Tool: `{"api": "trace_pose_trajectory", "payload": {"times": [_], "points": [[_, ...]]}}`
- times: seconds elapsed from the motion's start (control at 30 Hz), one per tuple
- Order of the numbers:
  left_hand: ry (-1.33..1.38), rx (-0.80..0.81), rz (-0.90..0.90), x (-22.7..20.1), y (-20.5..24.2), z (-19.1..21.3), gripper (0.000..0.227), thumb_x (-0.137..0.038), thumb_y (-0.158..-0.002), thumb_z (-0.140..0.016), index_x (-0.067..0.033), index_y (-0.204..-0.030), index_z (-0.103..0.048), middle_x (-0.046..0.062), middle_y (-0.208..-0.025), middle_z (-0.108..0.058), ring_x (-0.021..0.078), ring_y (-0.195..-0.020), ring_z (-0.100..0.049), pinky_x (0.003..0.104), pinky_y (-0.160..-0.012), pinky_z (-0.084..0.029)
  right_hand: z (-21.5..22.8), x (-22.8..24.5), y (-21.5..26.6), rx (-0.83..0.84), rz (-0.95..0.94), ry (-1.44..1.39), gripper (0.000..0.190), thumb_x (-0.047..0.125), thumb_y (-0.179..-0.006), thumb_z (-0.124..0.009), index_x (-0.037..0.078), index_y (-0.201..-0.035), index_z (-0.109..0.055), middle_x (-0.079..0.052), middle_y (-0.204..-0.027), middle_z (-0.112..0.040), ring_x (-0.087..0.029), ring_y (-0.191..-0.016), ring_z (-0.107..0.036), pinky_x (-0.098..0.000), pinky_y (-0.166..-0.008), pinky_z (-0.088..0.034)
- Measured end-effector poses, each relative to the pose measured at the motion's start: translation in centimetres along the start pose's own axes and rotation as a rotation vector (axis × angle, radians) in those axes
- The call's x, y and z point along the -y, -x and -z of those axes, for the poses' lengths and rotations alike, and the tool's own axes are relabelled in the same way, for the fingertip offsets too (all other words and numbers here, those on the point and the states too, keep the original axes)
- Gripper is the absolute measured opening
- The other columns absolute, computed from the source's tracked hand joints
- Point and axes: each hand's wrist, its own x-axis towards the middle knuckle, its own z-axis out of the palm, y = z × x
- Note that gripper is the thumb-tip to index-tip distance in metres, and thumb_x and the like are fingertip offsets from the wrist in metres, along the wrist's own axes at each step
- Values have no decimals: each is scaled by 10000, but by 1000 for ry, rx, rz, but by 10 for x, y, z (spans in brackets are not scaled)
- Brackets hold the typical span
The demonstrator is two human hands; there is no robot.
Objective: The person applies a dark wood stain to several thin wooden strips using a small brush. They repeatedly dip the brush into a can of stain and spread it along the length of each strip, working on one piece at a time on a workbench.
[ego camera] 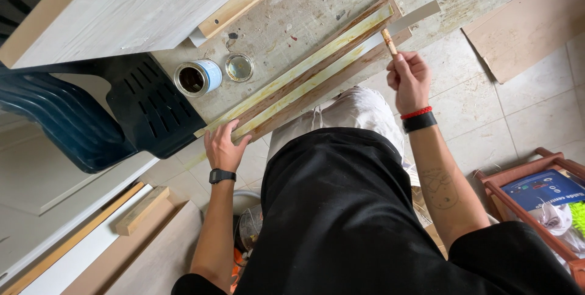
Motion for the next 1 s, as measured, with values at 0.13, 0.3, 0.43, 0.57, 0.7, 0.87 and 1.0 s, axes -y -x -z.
{"api": "trace_pose_trajectory", "payload": {"times": [0.13, 0.3, 0.43, 0.57, 0.7, 0.87, 1.0], "points": [[-4, -5, -2, -1, 0, 1, 552, -430, -743, -818, -285, -1227, -597, -61, -1071, -642, 226, -1015, -655, 545, -1095, -345, 7, 6, -1, -17, 191, 413, 61, -22, -1002, -591, -50, -1055, -597, -135, -793, -652, -139, -578, -628, -191, -469, -439], [-20, -12, -2, -2, 0, 1, 554, -437, -737, -820, -290, -1224, -600, -67, -1068, -645, 213, -1015, -657, 541, -1093, -347, 7, -7, 2, 34, 213, 650, 66, -7, -983, -641, -22, -1047, -639, -56, -651, -632, -146, -544, -591, -253, -564, -448], [-11, -10, 6, -8, 0, 6, 542, -415, -745, -824, -278, -1223, -610, -52, -1066, -654, 224, -1013, -661, 538, -1089, -351, 12, -16, -1, -36, 312, 559, 59, -54, -984, -629, -26, -1035, -638, -158, -851, -692, -174, -660, -641, -279, -621, -503], [-14, -9, 6, -7, -1, 6, 537, -429, -743, -824, -280, -1215, -614, -58, -1070, -657, 217, -1018, -660, 528, -1099, -342, 10, -37, 0, 68, 479, 683, 89, -72, -890, -740, -17, -922, -678, -162, -844, -656, -237, -643, -659, -312, -581, -524], [-17, -9, -2, -10, -2, 10, 544, -429, -734, -826, -277, -1213, -619, -56, -1066, -667, 217, -1009, -664, 540, -1096, -338, 26, -46, -15, -65, 648, 768, 80, -71, -908, -720, -10, -867, -689, -131, -838, -619, -195, -613, -616, -292, -547, -520], [-22, -8, 6, -6, -2, 6, 553, -446, -721, -830, -297, -1207, -612, -72, -1056, -665, 209, -986, -668, 533, -1099, -344, 25, -47, -8, 60, 691, 862, 159, -5, -905, -756, 69, -778, -694, -72, -826, -662, -182, -580, -601, -274, -518, -491], [-15, -20, 5, -6, 0, 7, 549, -420, -726, -835, -282, -1211, -618, -63, -1062, -669, 218, -991, -668, 537, -1095, -346, 26, -32, -15, -31, 640, 771, 96, -55, -935, -719, 14, -873, -694, -107, -787, -628, -181, -593, -601, -307, -561, -514]]}}
